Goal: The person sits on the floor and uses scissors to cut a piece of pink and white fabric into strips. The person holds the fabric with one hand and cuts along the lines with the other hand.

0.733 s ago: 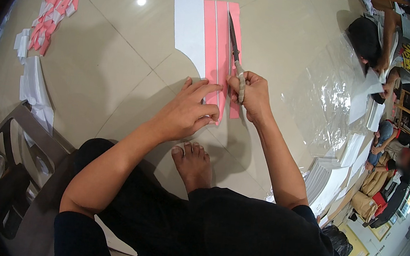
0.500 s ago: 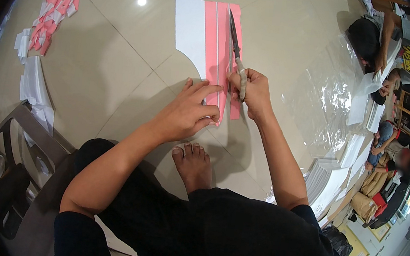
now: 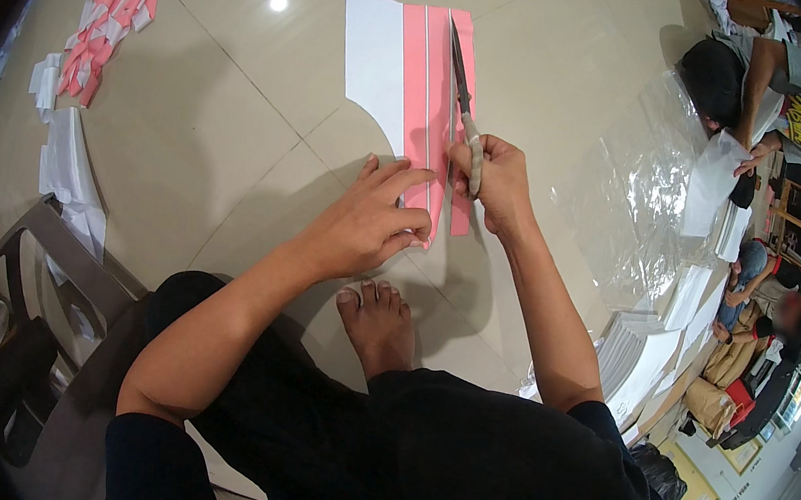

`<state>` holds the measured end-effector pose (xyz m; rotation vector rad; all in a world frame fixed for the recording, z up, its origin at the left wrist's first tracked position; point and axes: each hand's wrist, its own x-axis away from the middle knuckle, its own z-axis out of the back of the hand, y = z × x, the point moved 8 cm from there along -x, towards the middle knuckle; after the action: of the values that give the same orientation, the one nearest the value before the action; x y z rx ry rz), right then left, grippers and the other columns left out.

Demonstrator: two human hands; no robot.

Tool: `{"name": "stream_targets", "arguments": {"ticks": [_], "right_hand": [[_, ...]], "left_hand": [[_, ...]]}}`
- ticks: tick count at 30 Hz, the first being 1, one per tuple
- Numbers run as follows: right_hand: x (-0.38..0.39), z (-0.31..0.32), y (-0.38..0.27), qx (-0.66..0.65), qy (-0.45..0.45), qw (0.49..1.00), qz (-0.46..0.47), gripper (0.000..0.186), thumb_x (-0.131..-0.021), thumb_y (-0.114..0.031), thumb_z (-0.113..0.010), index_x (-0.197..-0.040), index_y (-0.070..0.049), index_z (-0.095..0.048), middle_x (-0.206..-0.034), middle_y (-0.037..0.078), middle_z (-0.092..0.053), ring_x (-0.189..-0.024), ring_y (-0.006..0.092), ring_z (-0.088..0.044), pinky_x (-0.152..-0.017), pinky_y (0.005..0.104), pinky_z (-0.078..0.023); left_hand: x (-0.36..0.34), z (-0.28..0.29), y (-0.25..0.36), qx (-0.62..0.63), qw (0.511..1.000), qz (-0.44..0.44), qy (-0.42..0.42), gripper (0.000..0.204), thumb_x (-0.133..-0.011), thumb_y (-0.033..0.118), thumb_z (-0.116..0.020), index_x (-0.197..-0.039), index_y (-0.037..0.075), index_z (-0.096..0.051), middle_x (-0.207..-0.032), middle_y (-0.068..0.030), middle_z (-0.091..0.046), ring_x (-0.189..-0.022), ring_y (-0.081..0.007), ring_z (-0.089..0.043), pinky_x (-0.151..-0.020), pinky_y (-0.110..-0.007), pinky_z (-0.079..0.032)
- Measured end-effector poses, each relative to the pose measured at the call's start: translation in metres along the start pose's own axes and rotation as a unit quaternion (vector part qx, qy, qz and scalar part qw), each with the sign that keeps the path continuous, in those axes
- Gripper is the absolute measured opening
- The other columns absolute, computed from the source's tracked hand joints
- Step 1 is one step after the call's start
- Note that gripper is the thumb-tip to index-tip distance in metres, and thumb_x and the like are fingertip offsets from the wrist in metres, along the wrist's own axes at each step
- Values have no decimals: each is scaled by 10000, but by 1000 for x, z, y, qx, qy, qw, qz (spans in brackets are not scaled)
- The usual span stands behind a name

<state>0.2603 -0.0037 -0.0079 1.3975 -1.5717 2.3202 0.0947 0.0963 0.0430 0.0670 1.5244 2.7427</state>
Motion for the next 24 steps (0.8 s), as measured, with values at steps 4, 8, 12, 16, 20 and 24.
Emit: {"name": "stream_targets", "arguments": {"ticks": [4, 8, 12, 16, 20, 24], "right_hand": [[-2, -1, -10, 10, 5, 1000, -5, 232, -921, -145, -838, -906, 4, -662, -736, 55, -687, -547, 102, -616, -496, 262, -471], [-6, -2, -8, -5, 4, 1000, -7, 231, -923, -148, -837, -910, 5, -664, -738, 55, -688, -547, 104, -617, -500, 260, -473], [-6, -1, -8, -3, 3, 1000, -4, 231, -923, -146, -837, -915, 8, -664, -743, 57, -689, -549, 105, -618, -500, 260, -474], [-5, -1, -9, -7, 3, 1000, 1, 223, -919, -137, -836, -918, 10, -668, -744, 59, -691, -549, 106, -619, -499, 260, -474], [-7, -2, -9, -8, 0, 1000, -5, 223, -912, -140, -837, -920, 11, -673, -739, 57, -690, -550, 106, -621, -498, 258, -471], [-8, -2, -13, 1, 1, 1000, -2, 231, -910, -156, -838, -916, 8, -675, -740, 54, -691, -547, 105, -622, -498, 257, -471]], "left_hand": [[0, 1, 1, -3, 1000, -1, 4, 148, -969, 190, -815, -1075, 154, -719, -1672, -171, -488, -1569, -518, -428, -1293, -776, -281], [1, 0, 0, 0, 1000, -3, 7, 152, -966, 184, -816, -1078, 152, -718, -1675, -170, -485, -1574, -516, -423, -1296, -774, -277], [1, -1, 0, 1, 1000, 0, 3, 155, -965, 179, -817, -1082, 153, -718, -1678, -170, -481, -1577, -512, -421, -1299, -775, -273], [1, 0, 1, -1, 1000, 0, 3, 156, -964, 176, -818, -1082, 153, -718, -1676, -168, -482, -1577, -510, -424, -1299, -777, -274], [0, -1, 0, 3, 1000, 0, 3, 160, -962, 172, -821, -1080, 150, -715, -1674, -169, -482, -1576, -511, -425, -1296, -777, -279], [1, 0, 1, 3, 1000, -1, 3, 162, -961, 164, -822, -1080, 147, -713, -1674, -170, -481, -1576, -508, -428, -1296, -774, -279]]}}
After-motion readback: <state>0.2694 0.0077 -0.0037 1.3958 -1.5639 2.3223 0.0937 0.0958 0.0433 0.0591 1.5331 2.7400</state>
